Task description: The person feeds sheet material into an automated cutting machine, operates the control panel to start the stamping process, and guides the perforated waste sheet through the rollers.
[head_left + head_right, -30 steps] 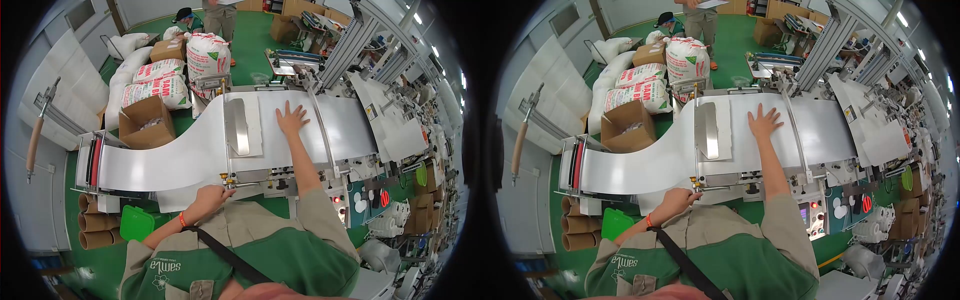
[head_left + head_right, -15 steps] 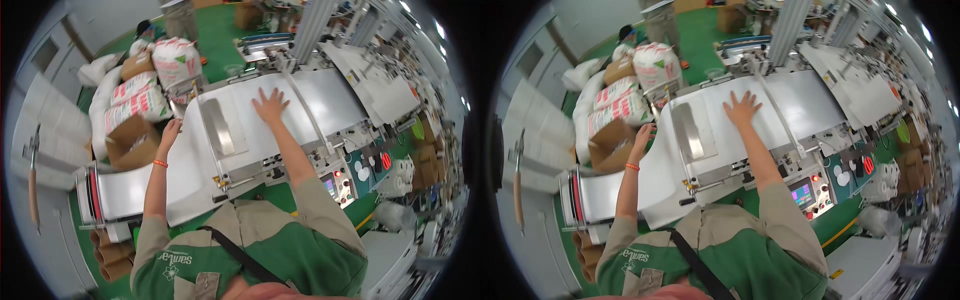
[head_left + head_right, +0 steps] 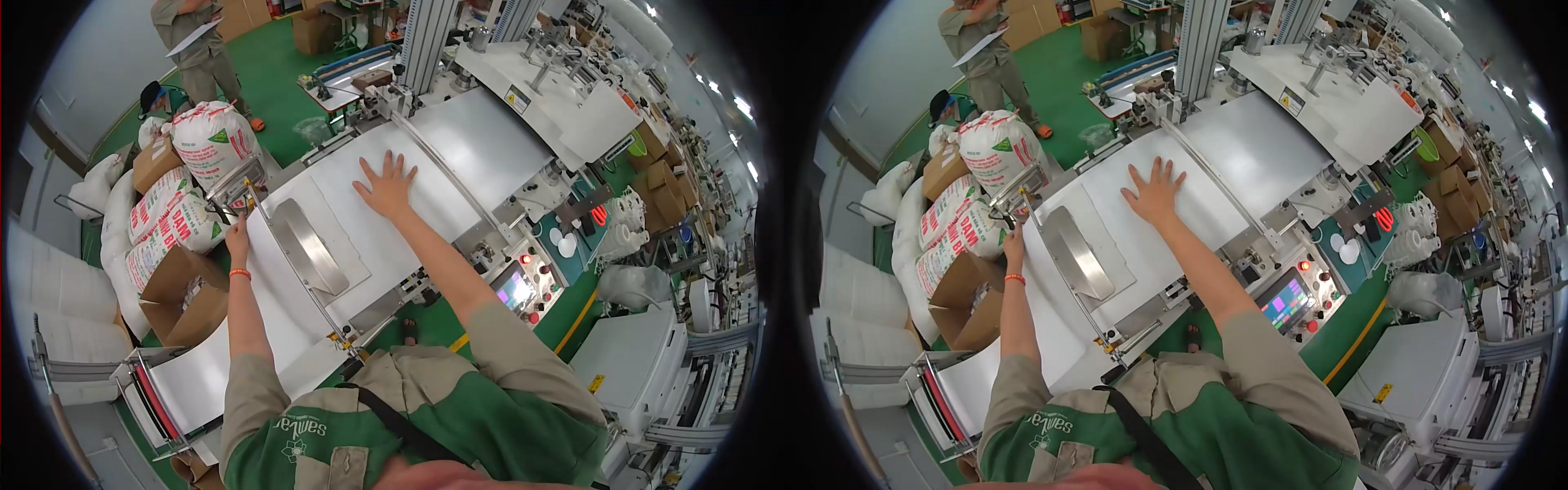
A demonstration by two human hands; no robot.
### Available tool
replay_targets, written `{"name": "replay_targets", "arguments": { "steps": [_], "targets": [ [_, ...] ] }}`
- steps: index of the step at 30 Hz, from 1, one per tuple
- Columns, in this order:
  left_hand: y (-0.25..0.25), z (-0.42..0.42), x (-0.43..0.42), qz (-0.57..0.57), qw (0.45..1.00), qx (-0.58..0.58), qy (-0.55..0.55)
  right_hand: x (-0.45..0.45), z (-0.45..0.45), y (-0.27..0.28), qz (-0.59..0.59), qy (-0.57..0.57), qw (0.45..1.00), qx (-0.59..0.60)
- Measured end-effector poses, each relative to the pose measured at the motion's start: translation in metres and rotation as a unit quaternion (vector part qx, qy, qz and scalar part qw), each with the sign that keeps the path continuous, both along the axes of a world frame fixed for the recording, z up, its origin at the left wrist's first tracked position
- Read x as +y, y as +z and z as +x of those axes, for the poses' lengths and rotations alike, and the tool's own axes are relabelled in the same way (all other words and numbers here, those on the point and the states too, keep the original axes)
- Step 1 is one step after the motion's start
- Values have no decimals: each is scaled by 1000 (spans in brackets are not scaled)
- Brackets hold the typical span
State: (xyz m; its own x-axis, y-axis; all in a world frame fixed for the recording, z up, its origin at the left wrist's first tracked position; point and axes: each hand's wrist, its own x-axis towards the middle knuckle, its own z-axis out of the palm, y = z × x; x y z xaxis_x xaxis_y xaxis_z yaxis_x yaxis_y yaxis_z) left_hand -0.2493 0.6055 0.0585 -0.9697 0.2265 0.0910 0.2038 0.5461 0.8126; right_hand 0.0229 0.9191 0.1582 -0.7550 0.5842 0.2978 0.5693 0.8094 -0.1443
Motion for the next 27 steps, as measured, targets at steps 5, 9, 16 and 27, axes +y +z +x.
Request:
{"name": "replay_targets", "arguments": {
  "steps": [5, 9, 16, 27],
  "targets": [
    [7, 2, -2, -67, 997, 21, 14, 2, -1, -12, 2, 27, 998, 58],
    [-21, -21, -3, -94, 995, -27, 17, -4, 27, -1, -90, 118, 988, -33],
    [-2, 38, -8, -102, 990, 86, 41, 19, 193, 139, -213, 96, 936, 261],
    [1, 271, -28, 175, 967, -23, -183, 174, 278, 62, 26, -95, 995, -24]
  ]
}}
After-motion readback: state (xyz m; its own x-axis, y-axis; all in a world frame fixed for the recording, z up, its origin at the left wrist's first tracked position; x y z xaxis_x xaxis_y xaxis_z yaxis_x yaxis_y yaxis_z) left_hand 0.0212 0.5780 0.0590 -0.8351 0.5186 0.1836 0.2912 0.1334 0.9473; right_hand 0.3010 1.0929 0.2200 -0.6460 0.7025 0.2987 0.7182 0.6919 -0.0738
